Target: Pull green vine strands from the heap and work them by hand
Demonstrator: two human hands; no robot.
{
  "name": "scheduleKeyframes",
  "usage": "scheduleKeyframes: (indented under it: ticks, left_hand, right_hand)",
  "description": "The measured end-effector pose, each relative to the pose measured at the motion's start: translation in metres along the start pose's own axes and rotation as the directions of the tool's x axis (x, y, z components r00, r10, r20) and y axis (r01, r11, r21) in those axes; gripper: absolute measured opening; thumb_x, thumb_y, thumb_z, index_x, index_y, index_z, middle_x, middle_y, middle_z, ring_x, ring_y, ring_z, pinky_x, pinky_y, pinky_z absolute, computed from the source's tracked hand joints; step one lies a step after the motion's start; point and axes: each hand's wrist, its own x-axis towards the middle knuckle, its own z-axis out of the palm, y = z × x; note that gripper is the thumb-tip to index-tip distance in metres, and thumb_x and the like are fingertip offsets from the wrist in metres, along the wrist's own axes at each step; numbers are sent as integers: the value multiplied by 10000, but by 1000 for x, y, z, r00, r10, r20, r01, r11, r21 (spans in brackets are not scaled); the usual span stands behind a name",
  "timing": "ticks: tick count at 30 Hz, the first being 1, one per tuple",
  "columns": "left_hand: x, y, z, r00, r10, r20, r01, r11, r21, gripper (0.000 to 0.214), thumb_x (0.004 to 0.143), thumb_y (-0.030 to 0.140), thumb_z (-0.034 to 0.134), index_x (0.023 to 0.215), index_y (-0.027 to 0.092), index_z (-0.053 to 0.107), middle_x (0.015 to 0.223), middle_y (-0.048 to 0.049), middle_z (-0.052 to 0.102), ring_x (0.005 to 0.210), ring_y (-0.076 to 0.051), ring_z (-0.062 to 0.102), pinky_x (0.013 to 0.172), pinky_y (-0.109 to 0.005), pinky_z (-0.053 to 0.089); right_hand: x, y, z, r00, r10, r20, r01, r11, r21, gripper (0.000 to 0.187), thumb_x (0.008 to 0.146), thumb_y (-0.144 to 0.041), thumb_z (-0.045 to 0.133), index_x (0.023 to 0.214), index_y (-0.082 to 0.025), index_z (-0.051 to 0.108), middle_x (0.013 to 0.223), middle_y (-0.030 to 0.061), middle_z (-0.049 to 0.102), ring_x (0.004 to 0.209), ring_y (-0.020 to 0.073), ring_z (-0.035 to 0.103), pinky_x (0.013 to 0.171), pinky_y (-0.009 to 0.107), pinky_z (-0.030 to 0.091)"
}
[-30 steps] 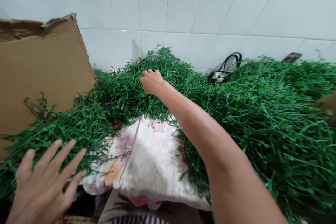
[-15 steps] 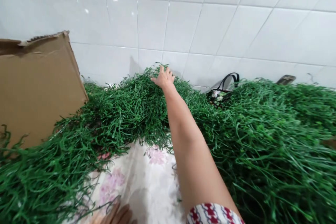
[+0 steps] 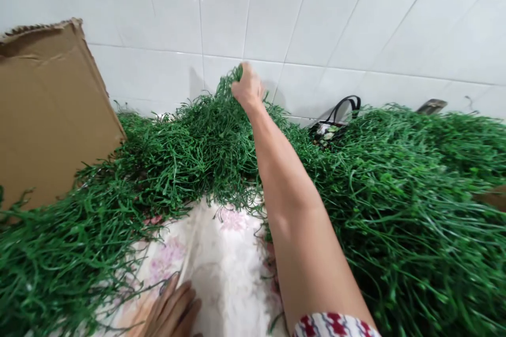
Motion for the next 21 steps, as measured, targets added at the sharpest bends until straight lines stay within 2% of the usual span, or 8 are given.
scheduleKeyframes:
  ticks: [3,7,9,11,14,17,19,21]
  left_hand:
    - [11,2,-12,998,38,40,-35,997,-65,252,800,357,464,884,195,637,880,-77,684,958,-265,631,907,-437,467]
    - [27,4,-34,983,126,132,-118,991,-64,272,773,269,540,1004,146,617,1006,-99,658,1061,-260,577,975,-424,428]
    - [32,9,-42,980,82,180,-69,995,-77,286,777,223,541,1040,128,603,1056,-109,641,1097,-259,552,1011,-440,398]
    - [34,15,-47,974,-9,226,32,995,-97,272,792,181,514,1043,123,600,1083,-118,627,1142,-275,518,1029,-482,375]
    - [34,22,-54,944,-80,321,130,982,-138,278,804,163,496,1063,134,594,1119,-126,606,1181,-291,485,1030,-518,371]
    - [40,27,-64,912,-186,365,279,934,-223,305,822,174,479,1112,153,571,1137,-126,599,1149,-268,514,991,-475,425]
    - [56,28,-68,873,-309,377,435,844,-316,336,830,182,471,1159,164,537,1150,-124,596,1122,-247,536,954,-430,454]
    - [83,26,-65,829,-410,379,552,706,-443,359,821,200,492,1178,174,516,1174,-120,583,1120,-240,536,970,-419,433]
  right_hand:
    - [9,-18,-37,979,-92,-179,114,987,116,393,800,-128,409,1193,-144,415,1013,48,573,997,226,555,866,394,428]
    - [1,-30,-72,917,-101,-385,249,900,358,271,790,-188,556,1049,-224,483,877,8,585,808,156,564,798,335,483]
    - [-19,-34,-82,891,-122,-438,327,840,432,308,753,-157,627,1008,-248,481,908,6,592,828,157,565,816,339,494]
    - [-48,-37,-84,871,-157,-466,400,778,484,313,761,-116,610,1017,-236,475,1006,10,584,935,175,577,860,356,487]
    - [-100,-40,-70,892,-131,-433,390,707,590,346,794,-71,530,1100,-206,443,1121,18,552,1015,182,576,906,372,472]
    - [-149,-34,-38,945,-24,-327,244,718,651,333,799,-102,512,1119,-165,444,1089,27,549,1038,184,560,956,409,437]
    - [-173,-24,-16,962,28,-272,175,701,691,322,813,-183,515,1125,-176,435,1080,29,542,1010,174,560,938,420,453]
    - [-190,-12,0,969,90,-230,116,658,744,340,823,-250,512,1142,-192,411,1044,30,541,924,157,573,863,404,498]
